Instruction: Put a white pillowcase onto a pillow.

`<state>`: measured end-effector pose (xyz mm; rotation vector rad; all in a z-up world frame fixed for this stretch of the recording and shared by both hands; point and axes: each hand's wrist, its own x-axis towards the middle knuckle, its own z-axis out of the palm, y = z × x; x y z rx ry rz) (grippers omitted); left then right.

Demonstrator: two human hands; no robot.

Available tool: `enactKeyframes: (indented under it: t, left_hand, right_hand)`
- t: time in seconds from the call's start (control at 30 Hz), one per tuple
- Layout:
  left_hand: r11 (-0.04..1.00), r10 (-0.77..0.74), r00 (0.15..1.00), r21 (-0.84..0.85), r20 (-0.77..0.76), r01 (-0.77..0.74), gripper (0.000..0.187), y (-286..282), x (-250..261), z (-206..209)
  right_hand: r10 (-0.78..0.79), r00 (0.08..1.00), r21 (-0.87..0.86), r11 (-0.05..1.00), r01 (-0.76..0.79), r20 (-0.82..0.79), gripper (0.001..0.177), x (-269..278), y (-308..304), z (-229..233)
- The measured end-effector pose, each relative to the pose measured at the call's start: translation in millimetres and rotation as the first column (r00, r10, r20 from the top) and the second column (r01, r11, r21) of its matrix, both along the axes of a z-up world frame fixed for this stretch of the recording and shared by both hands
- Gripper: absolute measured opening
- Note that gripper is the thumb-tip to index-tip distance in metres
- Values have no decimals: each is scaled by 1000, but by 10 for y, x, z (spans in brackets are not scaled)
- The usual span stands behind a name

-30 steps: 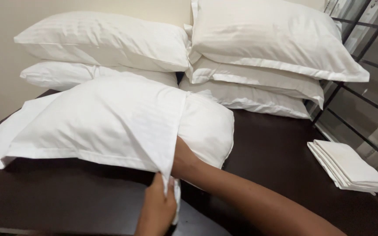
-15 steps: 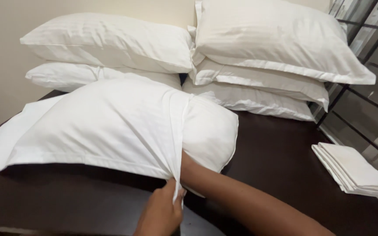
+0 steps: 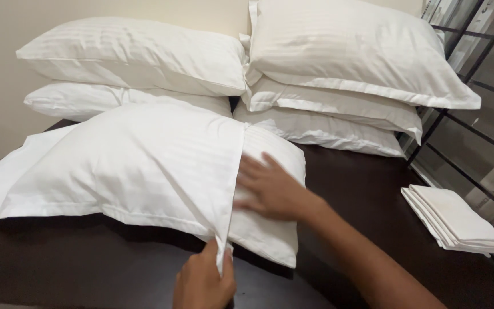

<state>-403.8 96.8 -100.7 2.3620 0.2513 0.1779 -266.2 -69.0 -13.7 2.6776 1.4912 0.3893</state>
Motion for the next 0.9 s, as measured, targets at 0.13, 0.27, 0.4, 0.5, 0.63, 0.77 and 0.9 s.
enactKeyframes:
  t: [0.13, 0.27, 0.4, 0.5, 0.63, 0.77, 0.9]
  left_hand:
    - [998, -60, 998, -30, -32, 59, 38, -101, -80, 60]
    - [958, -288, 952, 26, 99, 287, 37, -59, -103, 331]
    - [963, -235, 746, 48, 623, 264, 23, 65, 182, 589]
    - [966, -251, 574, 165, 779, 199, 17, 132, 576, 866]
    - [922, -371, 623, 355, 689, 156, 42, 136, 1376, 870]
    - [784, -480, 686, 619, 547, 55, 68, 75, 1843, 711]
    - [725, -442, 764, 689, 470, -5, 56, -11, 1914, 623]
  right_hand:
    - [-163, 983, 96, 981, 171, -87, 74, 405, -212, -10]
    - [-349, 871, 288, 844, 452, -347, 79, 656, -294, -43]
    - [-253, 813, 540, 640, 547, -524, 81, 1045, -428, -279]
    - [-315, 712, 523, 506, 686, -628, 82, 1088, -445, -277]
    - [-332, 696, 522, 479, 706, -636, 84, 1302, -531, -414]
    - [-335, 684, 542, 428, 723, -648, 87, 1494, -587, -570]
    - [-316, 753, 613, 443, 655, -577, 90, 1586, -659, -652]
